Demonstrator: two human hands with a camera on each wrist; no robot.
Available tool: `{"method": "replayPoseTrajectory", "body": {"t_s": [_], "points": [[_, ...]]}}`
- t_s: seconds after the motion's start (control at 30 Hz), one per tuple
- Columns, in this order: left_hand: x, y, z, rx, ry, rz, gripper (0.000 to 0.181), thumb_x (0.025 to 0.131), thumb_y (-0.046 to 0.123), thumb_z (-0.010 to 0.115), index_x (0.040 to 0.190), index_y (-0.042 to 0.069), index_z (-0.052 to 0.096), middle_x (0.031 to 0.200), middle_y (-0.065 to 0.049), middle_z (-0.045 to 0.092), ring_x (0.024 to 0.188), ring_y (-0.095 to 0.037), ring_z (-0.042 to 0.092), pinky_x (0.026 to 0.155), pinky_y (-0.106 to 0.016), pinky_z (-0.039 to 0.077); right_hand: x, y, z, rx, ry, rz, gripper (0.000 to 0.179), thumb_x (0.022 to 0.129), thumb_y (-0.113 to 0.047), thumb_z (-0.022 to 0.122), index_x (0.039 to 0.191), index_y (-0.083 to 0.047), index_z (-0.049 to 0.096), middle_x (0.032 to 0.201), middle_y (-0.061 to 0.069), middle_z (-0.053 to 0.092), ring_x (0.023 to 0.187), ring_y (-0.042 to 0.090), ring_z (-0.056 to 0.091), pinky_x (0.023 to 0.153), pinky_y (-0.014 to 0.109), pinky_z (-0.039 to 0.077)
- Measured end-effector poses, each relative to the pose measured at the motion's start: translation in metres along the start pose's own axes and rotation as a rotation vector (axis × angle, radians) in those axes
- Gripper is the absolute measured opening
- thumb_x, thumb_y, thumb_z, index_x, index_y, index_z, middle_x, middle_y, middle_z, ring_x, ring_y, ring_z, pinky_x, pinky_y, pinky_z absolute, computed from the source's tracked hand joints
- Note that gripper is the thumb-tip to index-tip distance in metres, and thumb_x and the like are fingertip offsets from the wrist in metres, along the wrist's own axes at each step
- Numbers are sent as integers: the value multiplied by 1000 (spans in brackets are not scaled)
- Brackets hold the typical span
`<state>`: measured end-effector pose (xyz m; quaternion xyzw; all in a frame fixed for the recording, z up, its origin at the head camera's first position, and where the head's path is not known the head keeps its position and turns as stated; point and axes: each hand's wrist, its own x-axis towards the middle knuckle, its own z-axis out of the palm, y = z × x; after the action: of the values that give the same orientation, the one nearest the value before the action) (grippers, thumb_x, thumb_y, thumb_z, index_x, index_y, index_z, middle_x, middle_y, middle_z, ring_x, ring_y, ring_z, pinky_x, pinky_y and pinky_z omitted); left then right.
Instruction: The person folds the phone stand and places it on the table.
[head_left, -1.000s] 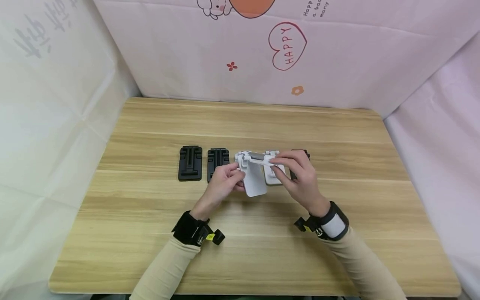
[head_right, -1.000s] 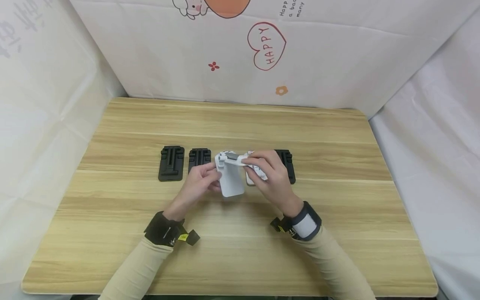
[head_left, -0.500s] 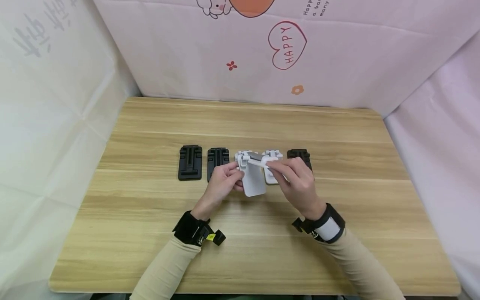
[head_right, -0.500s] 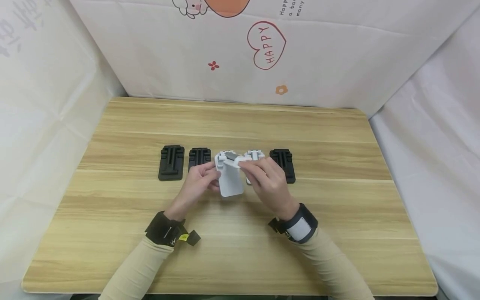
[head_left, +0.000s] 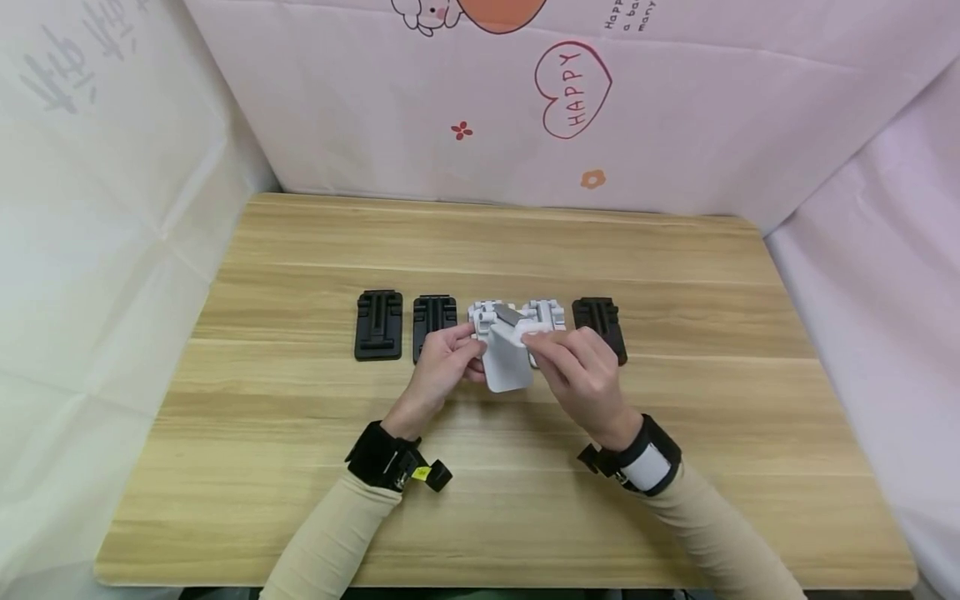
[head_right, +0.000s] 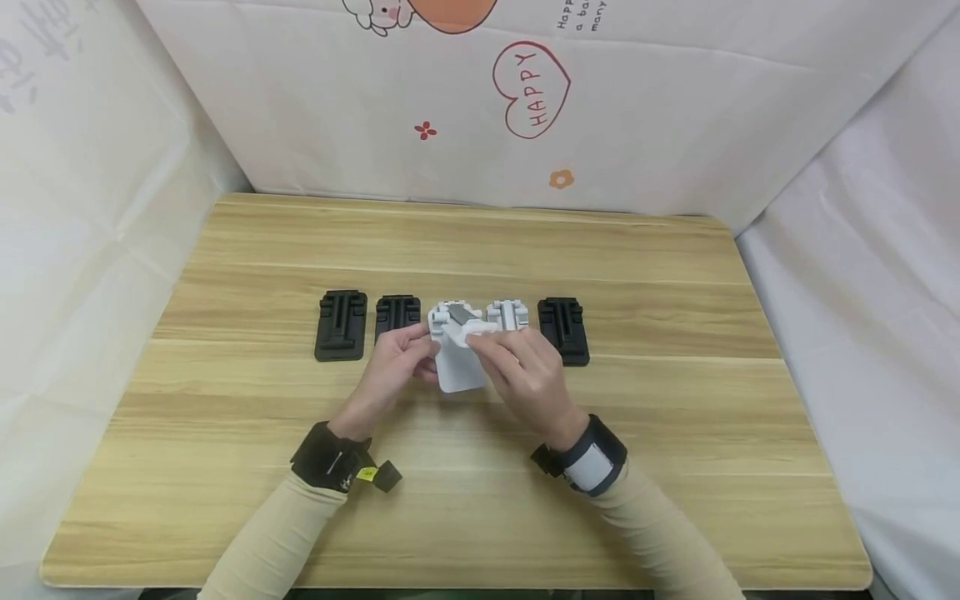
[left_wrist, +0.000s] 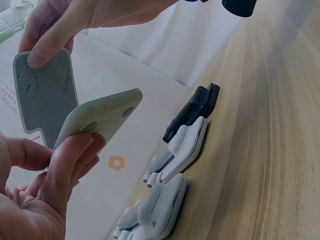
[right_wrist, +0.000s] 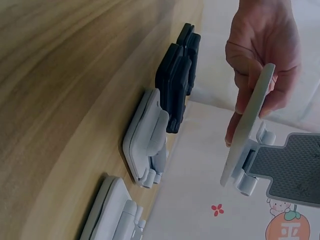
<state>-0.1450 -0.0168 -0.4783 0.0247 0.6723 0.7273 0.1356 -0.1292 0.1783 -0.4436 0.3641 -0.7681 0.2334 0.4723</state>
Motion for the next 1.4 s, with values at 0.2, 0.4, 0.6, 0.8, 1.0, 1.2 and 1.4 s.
{"method": "replayPoseTrajectory", "body": {"t_s": [0.2,0.4,0.6,0.8,1.0,1.2,1.4], "points": [[2,-1,-2,-63,7,-4,37,89,8,56,124,-1,59,94,-18,72,64,-19,66,55,-26,58,-7,-8,3,-15,-54,-12,15,79,-4,69,94,-5,74,79,8,67,65,18,55,50,29,48],[3,0,-3,-97,16,1,36,89,9,57,124,1,60,92,-17,72,64,-19,66,57,-30,58,-16,-16,5,-10,-98,-26,17,78,-5,71,95,-5,74,81,6,69,67,18,56,52,27,47],[2,2,-3,-145,14,-14,38,88,7,56,125,-2,58,92,-19,72,63,-18,67,55,-28,58,-23,-19,8,16,-120,-33,20,76,-4,72,96,-5,74,82,6,68,70,18,58,53,27,48],[2,3,-3,-187,7,-23,39,88,4,55,126,-5,56,88,-17,72,62,-17,66,53,-25,57,-30,-22,8,10,-168,-7,23,74,-6,73,98,-7,73,83,4,68,70,16,55,51,25,44],[0,4,-3,-182,1,-19,41,88,5,54,128,-5,54,89,-16,72,63,-16,66,55,-24,57,-32,-22,10,3,-147,-9,21,75,-8,73,97,-7,73,85,4,68,71,16,56,52,26,44],[0,4,-5,-138,-7,-19,40,90,7,54,129,-3,54,97,-19,71,66,-18,66,62,-34,59,-30,-24,10,113,-79,68,18,75,-10,72,92,-5,73,88,8,67,78,19,58,62,30,48],[2,4,-8,-147,-14,-12,41,91,9,53,130,-4,53,98,-19,71,65,-17,66,59,-29,58,-8,-28,2,302,52,338,8,78,2,64,84,8,66,85,19,62,82,27,56,74,30,48]]}}
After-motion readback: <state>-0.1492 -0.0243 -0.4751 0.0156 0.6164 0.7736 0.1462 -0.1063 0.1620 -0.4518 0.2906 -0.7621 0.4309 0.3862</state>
